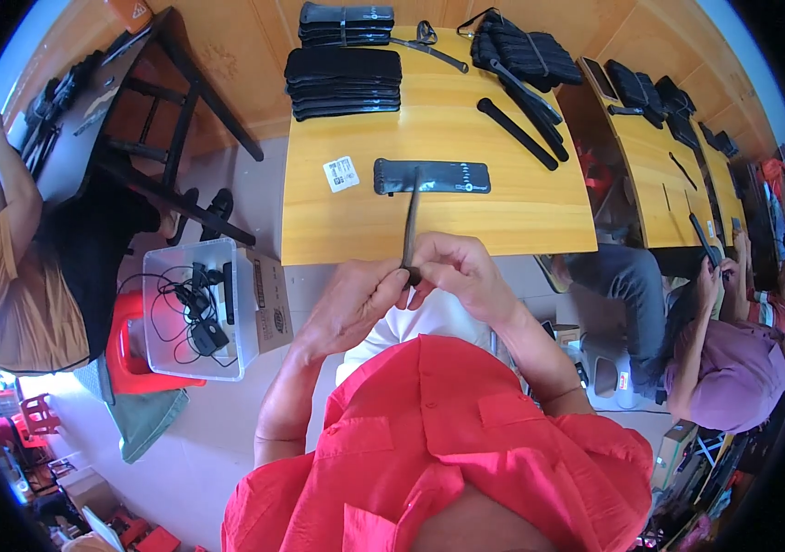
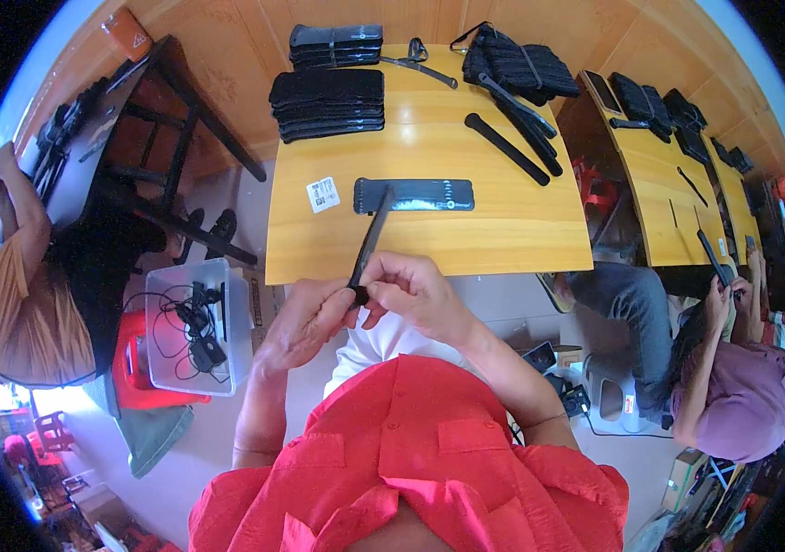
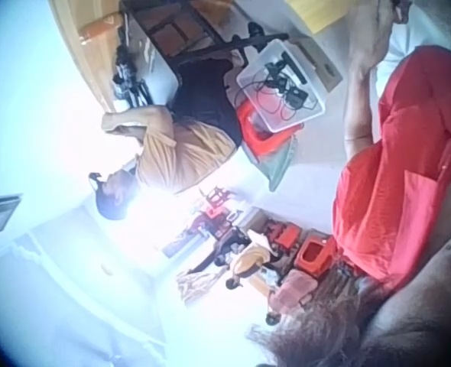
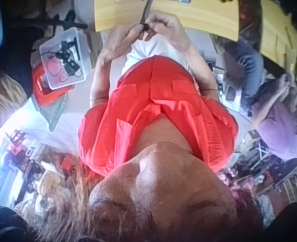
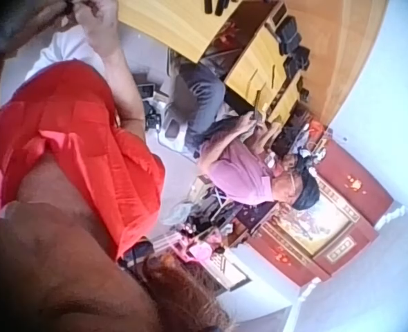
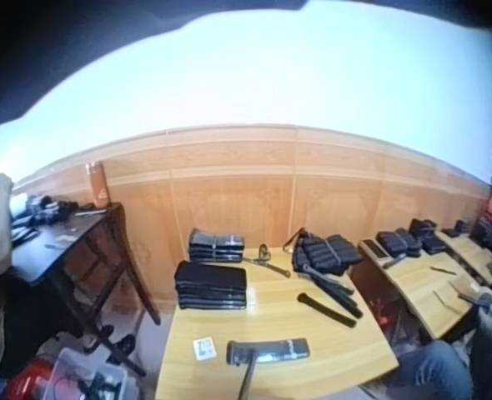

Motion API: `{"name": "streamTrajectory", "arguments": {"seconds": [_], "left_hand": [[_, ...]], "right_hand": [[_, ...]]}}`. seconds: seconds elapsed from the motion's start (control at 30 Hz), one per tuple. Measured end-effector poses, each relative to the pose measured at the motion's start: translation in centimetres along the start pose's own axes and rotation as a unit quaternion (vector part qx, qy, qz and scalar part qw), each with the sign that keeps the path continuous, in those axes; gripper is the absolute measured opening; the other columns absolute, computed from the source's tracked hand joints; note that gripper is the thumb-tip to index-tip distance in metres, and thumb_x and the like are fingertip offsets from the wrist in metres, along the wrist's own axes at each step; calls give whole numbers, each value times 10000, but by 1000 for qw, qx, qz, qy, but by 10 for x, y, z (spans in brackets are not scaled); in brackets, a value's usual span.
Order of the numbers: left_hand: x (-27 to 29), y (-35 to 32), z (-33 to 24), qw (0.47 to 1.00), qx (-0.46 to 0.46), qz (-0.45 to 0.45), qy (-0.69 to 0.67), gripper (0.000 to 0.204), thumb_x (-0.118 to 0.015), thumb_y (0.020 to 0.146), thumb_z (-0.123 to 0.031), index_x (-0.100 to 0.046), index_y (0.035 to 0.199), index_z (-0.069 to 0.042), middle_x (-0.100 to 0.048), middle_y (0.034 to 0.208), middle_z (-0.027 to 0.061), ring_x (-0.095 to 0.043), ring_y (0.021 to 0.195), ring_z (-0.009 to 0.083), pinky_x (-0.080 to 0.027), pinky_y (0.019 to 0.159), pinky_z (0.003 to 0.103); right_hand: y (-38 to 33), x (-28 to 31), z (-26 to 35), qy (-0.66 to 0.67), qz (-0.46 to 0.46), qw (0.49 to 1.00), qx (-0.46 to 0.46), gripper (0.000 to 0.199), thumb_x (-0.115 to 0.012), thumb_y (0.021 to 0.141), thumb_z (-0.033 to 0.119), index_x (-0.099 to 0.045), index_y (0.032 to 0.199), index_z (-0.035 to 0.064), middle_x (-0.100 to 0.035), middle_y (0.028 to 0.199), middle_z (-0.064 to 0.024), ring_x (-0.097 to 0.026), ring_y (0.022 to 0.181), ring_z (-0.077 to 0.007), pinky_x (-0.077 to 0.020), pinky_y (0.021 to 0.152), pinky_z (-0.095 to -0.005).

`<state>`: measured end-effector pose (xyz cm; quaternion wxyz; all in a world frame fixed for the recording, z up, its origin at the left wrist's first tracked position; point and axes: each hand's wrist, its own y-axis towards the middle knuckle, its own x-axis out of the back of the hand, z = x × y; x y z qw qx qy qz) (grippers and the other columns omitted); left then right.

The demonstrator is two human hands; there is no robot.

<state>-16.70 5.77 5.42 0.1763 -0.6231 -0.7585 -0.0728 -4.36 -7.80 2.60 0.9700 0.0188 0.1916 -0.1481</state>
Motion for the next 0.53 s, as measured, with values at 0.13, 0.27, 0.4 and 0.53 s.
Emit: {"name": "streamTrajectory", "arguments": {"seconds": [0.13,0.27,0.4,0.53], "left_hand": [[-9,1,0,995,53,-36,-73,304,-426,913,-167,-516,690,19,-466,558,51,-412,543,101,-341,501,290],[-17,0,1,991,24,-33,-125,309,-423,915,-152,-499,663,10,-459,553,30,-401,529,98,-334,494,277],[-19,-1,2,986,24,-6,-166,324,-420,926,-159,-494,652,-1,-454,550,19,-389,530,84,-337,495,265],[-21,-7,0,979,32,40,-199,329,-424,926,-159,-492,643,-5,-470,564,9,-395,551,72,-337,498,257]], "right_hand": [[-1,-2,0,-77,-33,995,52,146,-529,889,129,-519,854,-12,-509,797,-45,-548,711,-124,-457,615,-252],[-1,-5,5,-385,-68,894,218,124,-553,873,110,-503,828,7,-485,723,-79,-510,640,-186,-401,558,-297],[-4,-3,1,-380,-65,889,248,146,-586,845,105,-495,784,9,-442,695,-114,-484,607,-258,-383,540,-326],[-20,-12,7,-325,-89,923,187,200,-556,889,200,-533,765,45,-513,714,-78,-540,637,-209,-396,538,-312]]}}
